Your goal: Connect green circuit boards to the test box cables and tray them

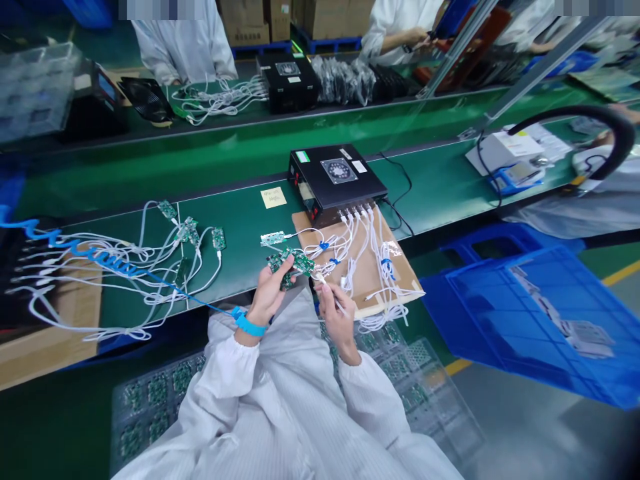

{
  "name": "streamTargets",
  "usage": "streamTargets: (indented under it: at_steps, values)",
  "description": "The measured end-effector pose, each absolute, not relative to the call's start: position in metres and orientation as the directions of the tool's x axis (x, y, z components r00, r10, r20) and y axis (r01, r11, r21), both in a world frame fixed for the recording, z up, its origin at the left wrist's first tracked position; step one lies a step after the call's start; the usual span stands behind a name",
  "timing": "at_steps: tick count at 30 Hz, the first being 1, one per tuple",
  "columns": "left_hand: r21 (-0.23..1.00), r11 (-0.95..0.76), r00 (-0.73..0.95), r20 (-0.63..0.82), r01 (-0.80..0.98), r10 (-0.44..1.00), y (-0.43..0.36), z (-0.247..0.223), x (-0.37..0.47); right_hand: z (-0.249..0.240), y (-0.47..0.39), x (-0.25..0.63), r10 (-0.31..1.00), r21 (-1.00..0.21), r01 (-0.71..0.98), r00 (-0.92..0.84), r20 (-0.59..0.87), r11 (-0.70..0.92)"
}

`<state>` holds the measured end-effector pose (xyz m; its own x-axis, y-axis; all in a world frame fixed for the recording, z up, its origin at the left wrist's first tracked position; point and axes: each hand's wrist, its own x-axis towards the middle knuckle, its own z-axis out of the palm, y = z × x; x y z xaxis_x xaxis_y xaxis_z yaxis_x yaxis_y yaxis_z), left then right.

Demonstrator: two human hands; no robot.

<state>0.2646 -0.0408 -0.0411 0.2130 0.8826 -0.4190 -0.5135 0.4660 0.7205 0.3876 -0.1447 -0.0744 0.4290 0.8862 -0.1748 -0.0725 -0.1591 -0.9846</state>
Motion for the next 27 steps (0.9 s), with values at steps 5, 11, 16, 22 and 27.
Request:
streamTargets:
  at_steps: [5,11,16,22,27]
  values:
    - [0.719,0.462,0.220,-0.410,-0.520,0.885,-0.041,-0.040,0.264,-0.070,-0.145,0.387,0.886,-0.991,0.027,0.452,-0.105,-0.131]
    - [0.765,0.428,0.200,-0.379,-0.482,0.903,-0.040,-0.039,0.262,-0.054,-0.144,0.395,0.953,-0.972,0.213,0.303,-0.035,-0.103]
    - [0.821,0.385,0.170,-0.345,-0.423,0.923,-0.040,-0.039,0.260,-0.051,-0.144,0.400,0.964,-0.953,0.278,0.263,-0.044,-0.120]
    - [0.901,0.304,0.177,-0.260,-0.310,0.949,-0.040,-0.045,0.255,-0.049,-0.144,0.408,0.983,-0.927,0.355,0.175,-0.061,-0.121]
    - [0.932,0.296,0.205,-0.254,-0.209,0.945,-0.038,-0.044,0.250,-0.050,-0.142,0.411,0.984,-0.929,0.345,0.156,-0.086,-0.136]
